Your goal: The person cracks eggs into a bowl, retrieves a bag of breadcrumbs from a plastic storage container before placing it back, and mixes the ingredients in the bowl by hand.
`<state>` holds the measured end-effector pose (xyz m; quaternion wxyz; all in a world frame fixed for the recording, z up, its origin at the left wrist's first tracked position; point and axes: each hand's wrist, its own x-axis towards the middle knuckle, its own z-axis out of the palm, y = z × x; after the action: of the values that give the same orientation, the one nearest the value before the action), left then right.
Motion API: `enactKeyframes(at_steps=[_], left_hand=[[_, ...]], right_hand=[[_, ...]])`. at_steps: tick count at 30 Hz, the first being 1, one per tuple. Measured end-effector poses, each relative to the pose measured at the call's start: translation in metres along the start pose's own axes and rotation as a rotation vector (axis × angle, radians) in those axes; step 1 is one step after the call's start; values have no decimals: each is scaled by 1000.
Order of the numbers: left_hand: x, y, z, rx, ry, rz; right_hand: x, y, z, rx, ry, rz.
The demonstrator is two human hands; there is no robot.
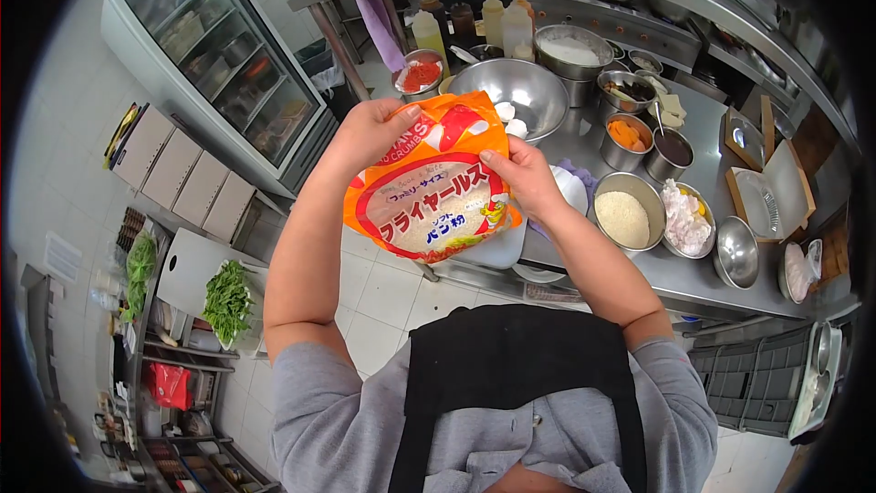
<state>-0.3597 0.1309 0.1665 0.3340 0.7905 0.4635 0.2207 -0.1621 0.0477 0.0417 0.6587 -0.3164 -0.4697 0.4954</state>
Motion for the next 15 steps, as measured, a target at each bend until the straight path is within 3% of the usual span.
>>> enactKeyframes(at_steps=[3,5,8,14,15], left_hand=[[-3,7,-5,70,61,59],[2,8,-12,101,-74,31],[2,22,-17,209,2,-28],[22,3,-3,163,3,58],[24,-3,-1,233,16,210]], right_hand=[[2,0,-3,4,58,55],[3,-2,-6,5,48,86],[6,-6,-3,10,47,122],[15,5,2,255,123,154],[16,7,1,268,140,148]])
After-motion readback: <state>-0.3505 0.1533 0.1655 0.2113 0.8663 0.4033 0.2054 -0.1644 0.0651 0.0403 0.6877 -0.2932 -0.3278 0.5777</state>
